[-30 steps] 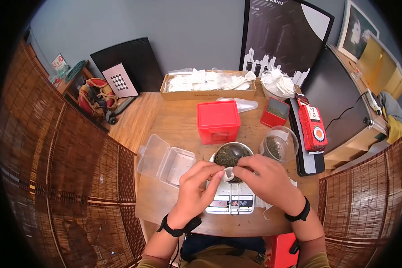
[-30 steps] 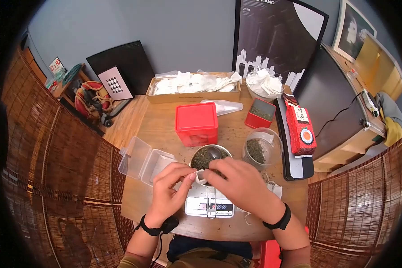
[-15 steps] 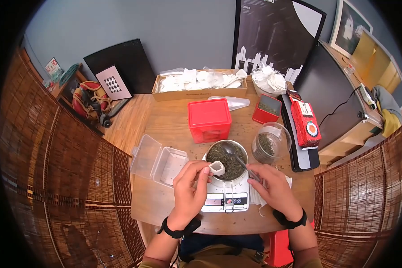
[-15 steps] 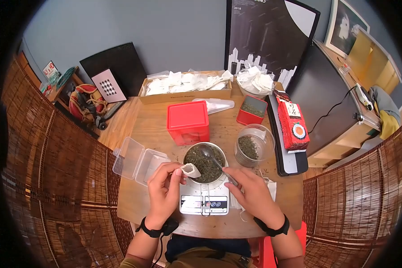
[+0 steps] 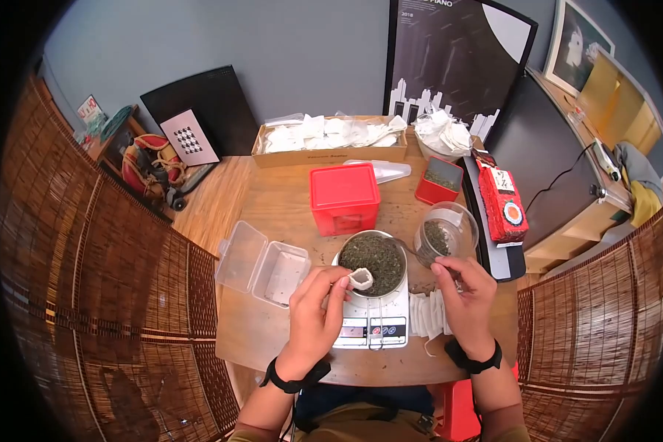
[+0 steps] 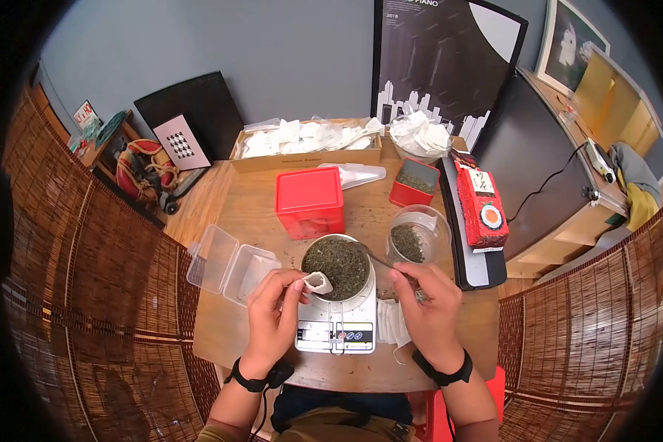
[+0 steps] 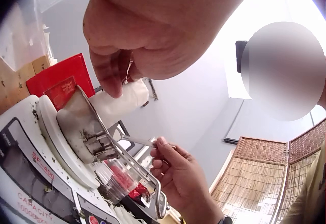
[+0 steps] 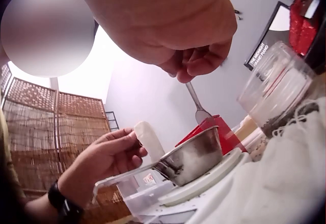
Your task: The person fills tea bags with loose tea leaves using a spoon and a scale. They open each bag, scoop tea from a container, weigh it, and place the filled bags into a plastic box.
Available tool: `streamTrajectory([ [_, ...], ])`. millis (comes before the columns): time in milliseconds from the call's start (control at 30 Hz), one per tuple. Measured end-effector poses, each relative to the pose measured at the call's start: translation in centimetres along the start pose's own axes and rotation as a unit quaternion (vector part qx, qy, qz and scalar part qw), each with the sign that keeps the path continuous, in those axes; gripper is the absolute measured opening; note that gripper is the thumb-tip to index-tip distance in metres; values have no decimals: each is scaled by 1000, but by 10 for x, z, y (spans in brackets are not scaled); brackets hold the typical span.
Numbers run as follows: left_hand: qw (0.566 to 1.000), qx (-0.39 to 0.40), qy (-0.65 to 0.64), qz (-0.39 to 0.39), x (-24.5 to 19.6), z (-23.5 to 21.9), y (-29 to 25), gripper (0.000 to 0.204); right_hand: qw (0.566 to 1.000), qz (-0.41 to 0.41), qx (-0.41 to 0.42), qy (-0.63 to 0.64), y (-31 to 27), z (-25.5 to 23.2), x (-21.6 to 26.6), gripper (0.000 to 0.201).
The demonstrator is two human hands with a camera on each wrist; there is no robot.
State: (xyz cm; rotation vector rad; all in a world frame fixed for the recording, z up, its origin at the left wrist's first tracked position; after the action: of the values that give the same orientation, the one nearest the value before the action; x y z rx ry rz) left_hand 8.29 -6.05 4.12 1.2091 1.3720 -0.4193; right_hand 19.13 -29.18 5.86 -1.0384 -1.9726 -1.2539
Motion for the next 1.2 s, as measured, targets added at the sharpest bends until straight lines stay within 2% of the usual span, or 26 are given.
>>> streamTrajectory([
  [33, 1000, 0, 0, 0, 0, 0, 0, 11, 1000, -23, -2, -19, 0, 1, 2, 12],
  [167, 999, -5, 41, 16, -6, -3, 1, 10, 1000, -23, 5, -14, -1, 4, -1, 12],
  [267, 998, 2, 56, 23, -5, -4, 4, 9, 1000, 14, 5, -4, -2, 6, -9, 12],
  [333, 997, 7, 67, 33, -6, -3, 6, 9, 988, 107, 1, 114, 0, 9, -17, 15],
  [733, 996, 7, 72, 57, -4, 3, 13, 14, 938, 235, -4, 255, 1, 22, -51, 24],
  [900, 999, 19, 31, 4, 0, 4, 13, 14, 924, 254, -8, 286, 0, 22, -58, 24],
  [1200, 999, 4, -10, -41, 9, 8, 18, 15, 894, 287, -33, 342, 2, 17, -67, 23],
])
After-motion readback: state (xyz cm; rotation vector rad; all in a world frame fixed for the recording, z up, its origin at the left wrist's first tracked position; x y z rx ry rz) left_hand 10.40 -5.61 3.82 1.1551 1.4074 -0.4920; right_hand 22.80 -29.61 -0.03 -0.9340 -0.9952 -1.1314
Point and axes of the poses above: each hand's wrist, its own y-axis towards the middle knuckle, its own z-axis out of the palm, x = y × z, the point moved 5 cm from there along y, towards the middle knuckle, and after that the axes turned 1 degree about -y, right-handed, at the moved point
